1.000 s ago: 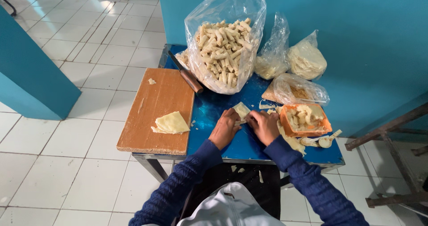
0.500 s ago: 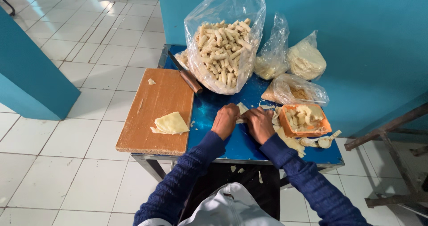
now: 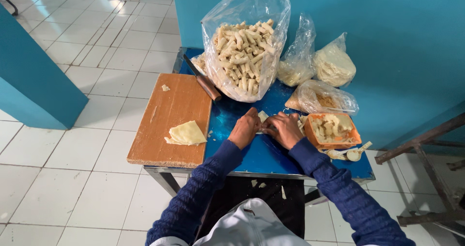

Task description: The person sits at a small table and folds thin square dough wrappers around a scoop of filling to make filled snack pieces. They use a spoon to place filling from an orange container onto a wrapper, fold the wrapper over the filling by hand, and set the finished piece aside, repeating with more wrappers.

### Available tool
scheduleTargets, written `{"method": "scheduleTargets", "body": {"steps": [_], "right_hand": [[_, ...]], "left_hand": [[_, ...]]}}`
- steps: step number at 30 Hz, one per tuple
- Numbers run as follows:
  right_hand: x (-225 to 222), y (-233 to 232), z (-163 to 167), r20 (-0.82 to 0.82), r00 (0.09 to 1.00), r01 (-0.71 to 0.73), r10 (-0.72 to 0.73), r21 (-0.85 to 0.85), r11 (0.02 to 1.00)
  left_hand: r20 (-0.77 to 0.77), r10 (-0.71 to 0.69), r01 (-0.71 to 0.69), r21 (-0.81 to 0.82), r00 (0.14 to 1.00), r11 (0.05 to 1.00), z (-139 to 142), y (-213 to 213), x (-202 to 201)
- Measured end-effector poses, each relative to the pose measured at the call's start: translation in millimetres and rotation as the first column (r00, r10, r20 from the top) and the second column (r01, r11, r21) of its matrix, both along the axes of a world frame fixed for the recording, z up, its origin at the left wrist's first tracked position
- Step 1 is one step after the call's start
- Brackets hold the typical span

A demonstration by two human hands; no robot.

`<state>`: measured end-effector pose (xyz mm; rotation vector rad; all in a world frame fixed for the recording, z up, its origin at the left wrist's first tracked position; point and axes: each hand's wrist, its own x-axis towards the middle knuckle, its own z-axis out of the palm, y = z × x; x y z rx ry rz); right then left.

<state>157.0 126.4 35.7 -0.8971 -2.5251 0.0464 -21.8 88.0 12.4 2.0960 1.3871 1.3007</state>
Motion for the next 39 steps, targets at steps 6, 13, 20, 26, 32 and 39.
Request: {"method": "scheduleTargets", "body": {"steps": [6,13,20,26,32,39], "right_hand": [[-5.7,11.5,-2.7,-0.026,0.997,0.072,-0.074,-0.079,0.994],[1.9,4.9,0.6,-0.047,0.996,0.063,-0.077,-0.26,0.964],[15.5,0.5,-21.3,-0.226,0.967,0.048,-0.114,-0.277,0.96],[54.2,1.5,-26.4,-0.133,0.991,-0.005,-0.013,-0.133,0.991],[20.1,-5.7,-29.8,-0.189,0.981,0.064,-0.038,0.137,0.988],[-5.9,-5.6,-28.6,-0.084,0.983,0.179,-0.166,0.18,0.967]], "left_hand": [[0.026,-0.034,0.034,0.006,0.999,0.999,6.4,0.1,-1.5],[0.048,-0.037,0.036,0.032,0.998,0.999,6.5,5.6,-0.8],[0.028,-0.054,0.053,0.013,0.998,0.998,9.0,5.7,-2.0],[0.051,-0.033,0.034,-0.017,0.998,0.999,8.5,5.7,0.6],[-0.016,-0.023,0.022,-0.014,1.0,1.0,7.7,9.7,-0.8],[-0.067,0.046,-0.04,0.091,0.997,0.995,4.3,9.8,-2.1]]}}
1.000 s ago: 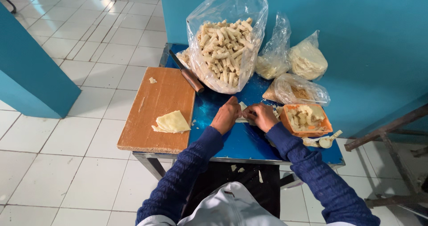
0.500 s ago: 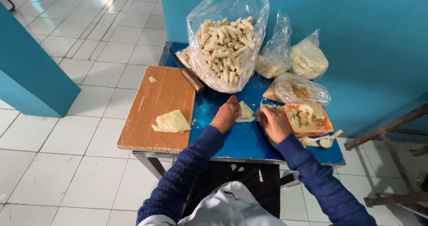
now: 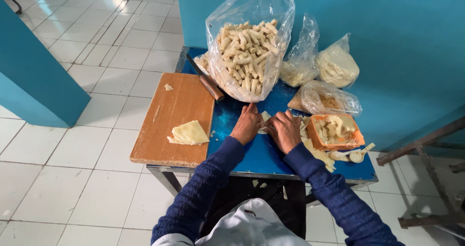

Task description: The person sits at a small table and folds thin square dough wrappers around a scoop of filling to make filled snack pieces. They use a spoon to place filling from an orange container onto a wrapper, fold the wrapper over the filling by hand, and set the finished piece aside, repeating with more wrappers.

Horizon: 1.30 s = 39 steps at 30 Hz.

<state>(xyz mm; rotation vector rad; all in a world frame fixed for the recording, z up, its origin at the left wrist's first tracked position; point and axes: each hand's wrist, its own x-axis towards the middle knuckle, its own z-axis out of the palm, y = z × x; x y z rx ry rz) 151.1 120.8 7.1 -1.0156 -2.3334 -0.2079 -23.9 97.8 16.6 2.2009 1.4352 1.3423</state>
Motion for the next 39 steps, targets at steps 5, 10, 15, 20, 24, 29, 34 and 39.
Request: {"method": "scheduleTargets", "body": {"steps": [5,10,15,20,24,29,34,39], "right_hand": [[-3.3,-0.2,-3.3,0.007,0.998,0.063,-0.064,0.043,0.997],[0.0,-6.7,-11.4,0.051,0.996,0.068,-0.079,0.195,0.978],[3.9,-17.2,-12.5,0.12,0.983,0.12,-0.141,0.172,0.978],[-4.3,-10.3,-2.2,0.162,0.973,0.152,-0.165,0.088,0.984],[-11.7,2.9,5.3,0.174,0.97,0.167,-0.169,0.024,0.986],[-8.8,21.6,22.9,0.111,0.989,0.107,-0.092,-0.137,0.985],[-12.9,13.9,38.0,-0.098,0.993,-0.084,0.064,-0.216,0.973],[-22.5,16.8,42.0,-0.118,0.993,-0.047,0.007,-0.341,0.939]], "left_hand": [[-0.013,0.09,-0.091,-0.061,0.996,0.994,-2.7,-14.8,0.2],[-0.089,0.142,-0.141,0.016,0.986,0.99,-5.3,-14.7,0.9],[-0.058,0.171,-0.17,0.026,0.984,0.985,-16.2,-12.8,3.3],[-0.095,0.185,-0.181,0.048,0.978,0.982,-31.3,-31.0,8.0],[-0.245,0.166,-0.169,0.01,0.955,0.986,-33.7,-46.7,8.1],[-0.291,0.133,-0.141,-0.007,0.947,0.99,-31.1,-57.8,7.1],[-0.302,0.155,-0.159,0.014,0.941,0.987,-28.3,-60.4,9.4],[-0.342,0.163,-0.172,0.005,0.926,0.985,-26.1,-60.5,11.1]]}}
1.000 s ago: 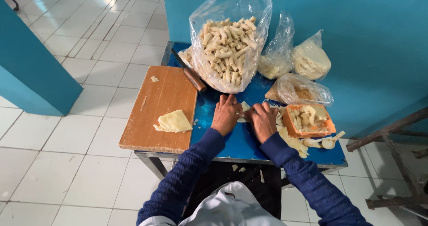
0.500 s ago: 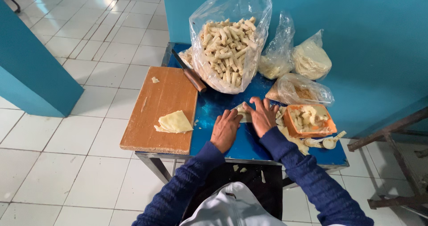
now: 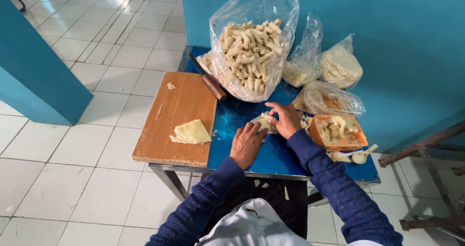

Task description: The person sits at a small table and folds thin square dough wrappers around a scoop of filling to make filled snack pieces. They use a spoon to place filling from an orange container onto a wrapper, fold the wrapper over the filling by hand, and set the finished piece aside, repeating with more wrappers.

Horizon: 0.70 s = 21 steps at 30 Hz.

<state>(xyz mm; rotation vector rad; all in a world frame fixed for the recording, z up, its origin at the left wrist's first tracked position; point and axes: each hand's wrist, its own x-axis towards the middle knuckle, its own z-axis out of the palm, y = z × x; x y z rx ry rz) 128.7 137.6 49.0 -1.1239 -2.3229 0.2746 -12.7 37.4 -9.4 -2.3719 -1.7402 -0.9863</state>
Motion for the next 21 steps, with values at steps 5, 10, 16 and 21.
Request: {"method": "scheduleTargets", "body": {"steps": [5,10,16,21], "right_hand": [[18.6,19.7,2.6,-0.319,0.946,-0.157,0.055,-0.304,0.94],[52.2,17.0,7.6,-0.664,0.744,-0.376,-0.075,-0.509,0.774],[61.8,-16.7,10.3,-0.654,0.751,-0.423,-0.088,-0.581,0.695],[59.1,-22.0,-5.3,-0.682,0.724,-0.456,-0.107,-0.588,0.668]], "left_hand": [[-0.007,0.004,-0.005,-0.024,1.0,1.0,-2.8,0.8,1.2],[0.201,0.02,-0.025,0.023,0.979,0.999,4.2,7.6,3.6],[0.803,-0.169,0.186,0.073,0.571,0.98,34.2,15.9,9.5],[0.879,-0.138,0.183,0.059,0.456,0.981,58.7,8.0,9.8]]}}
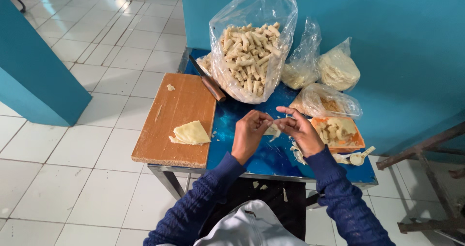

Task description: The person sits at a small table and folds thin square dough wrappers around a scoop of filling to make filled snack pieces. They use a spoon to place filling from an orange container onto a wrapper, fold the wrapper over the filling by hand, and set the finished piece aside, repeating with more wrappers.

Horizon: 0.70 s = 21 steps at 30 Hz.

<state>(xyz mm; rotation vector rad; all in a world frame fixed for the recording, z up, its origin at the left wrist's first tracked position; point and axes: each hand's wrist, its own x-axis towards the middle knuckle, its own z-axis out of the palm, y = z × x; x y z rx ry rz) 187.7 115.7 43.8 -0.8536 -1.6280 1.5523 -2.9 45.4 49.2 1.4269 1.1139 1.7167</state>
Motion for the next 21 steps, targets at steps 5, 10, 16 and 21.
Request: {"method": "scheduleTargets", "body": {"steps": [5,10,16,21], "right_hand": [[1.4,12.1,-8.2,0.076,0.997,0.021,-0.028,0.086,0.996],[-10.7,29.0,9.3,0.295,0.955,-0.079,-0.028,0.346,0.935],[-63.0,37.9,15.0,0.459,0.887,-0.277,0.056,0.431,0.859],[-68.8,33.9,10.6,0.465,0.884,-0.217,-0.053,0.509,0.833]], "left_hand": [[-0.191,0.245,-0.209,0.191,0.95,0.959,36.1,1.4,-17.4],[-0.276,0.602,-0.387,0.555,0.75,0.736,101.0,47.6,-47.9],[-0.358,0.616,-0.405,0.511,0.702,0.758,80.6,22.4,-33.9],[-0.447,0.372,-0.312,0.205,0.813,0.928,6.8,-14.0,-16.9]]}}
